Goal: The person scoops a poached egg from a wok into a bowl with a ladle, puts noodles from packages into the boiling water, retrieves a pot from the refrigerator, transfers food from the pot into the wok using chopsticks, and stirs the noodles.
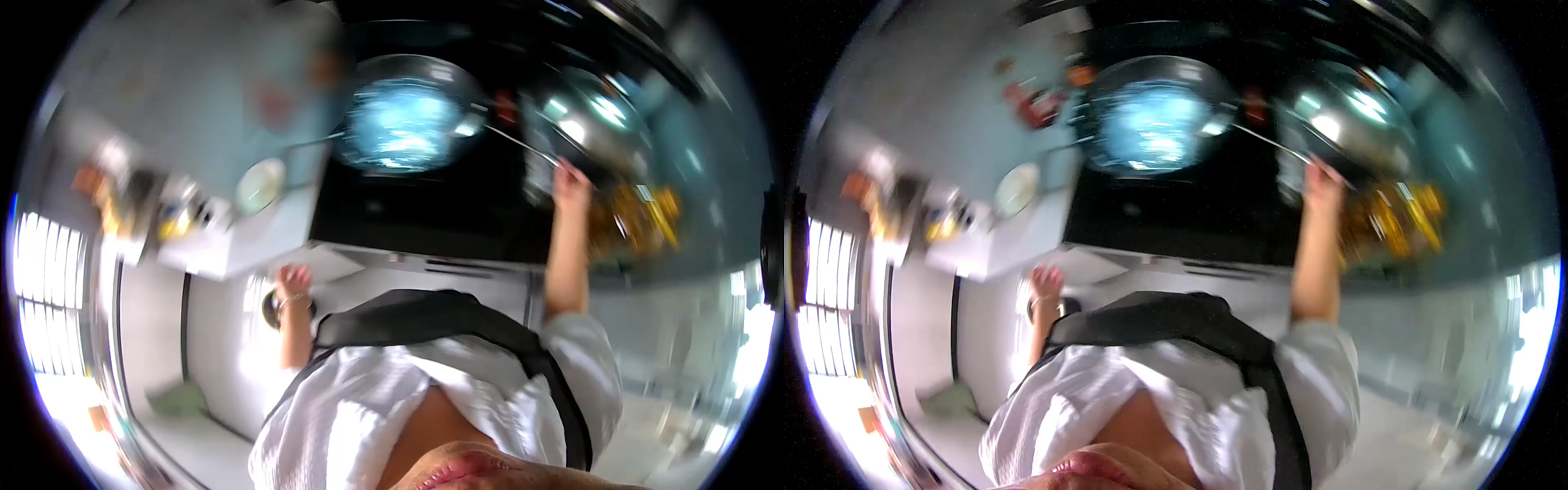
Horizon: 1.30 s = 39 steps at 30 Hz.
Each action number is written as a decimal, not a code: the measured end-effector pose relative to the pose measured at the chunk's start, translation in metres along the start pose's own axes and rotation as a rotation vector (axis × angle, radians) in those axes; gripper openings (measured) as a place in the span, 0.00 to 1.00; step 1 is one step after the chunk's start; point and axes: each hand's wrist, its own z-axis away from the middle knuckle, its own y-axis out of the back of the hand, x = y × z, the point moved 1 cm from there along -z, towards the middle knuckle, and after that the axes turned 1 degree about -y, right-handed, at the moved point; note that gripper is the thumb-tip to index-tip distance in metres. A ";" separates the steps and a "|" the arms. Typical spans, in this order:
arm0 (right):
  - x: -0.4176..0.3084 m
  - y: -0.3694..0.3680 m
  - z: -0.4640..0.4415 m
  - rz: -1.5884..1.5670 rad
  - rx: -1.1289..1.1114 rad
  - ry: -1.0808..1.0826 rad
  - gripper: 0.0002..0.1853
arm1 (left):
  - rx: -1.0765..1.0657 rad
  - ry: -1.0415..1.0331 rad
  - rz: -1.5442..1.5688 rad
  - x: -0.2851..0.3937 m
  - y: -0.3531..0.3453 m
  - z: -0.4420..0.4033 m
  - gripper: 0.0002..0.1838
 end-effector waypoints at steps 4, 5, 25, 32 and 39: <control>-0.024 0.052 0.012 0.087 0.294 0.124 0.10 | 0.227 0.074 0.092 0.010 -0.015 0.069 0.22; -0.020 0.043 0.016 0.225 0.606 0.222 0.09 | 0.221 0.070 0.098 0.010 -0.006 0.080 0.21; 0.113 -0.121 0.140 0.219 0.213 0.202 0.10 | 0.311 -0.224 -0.080 0.127 0.062 0.051 0.16; 0.366 -0.258 0.205 0.608 0.099 -0.083 0.09 | 0.325 -0.287 -0.200 0.256 0.127 -0.040 0.15; 0.463 -0.290 0.267 0.863 0.154 -0.322 0.04 | 0.354 -0.285 -0.202 0.344 0.093 -0.214 0.09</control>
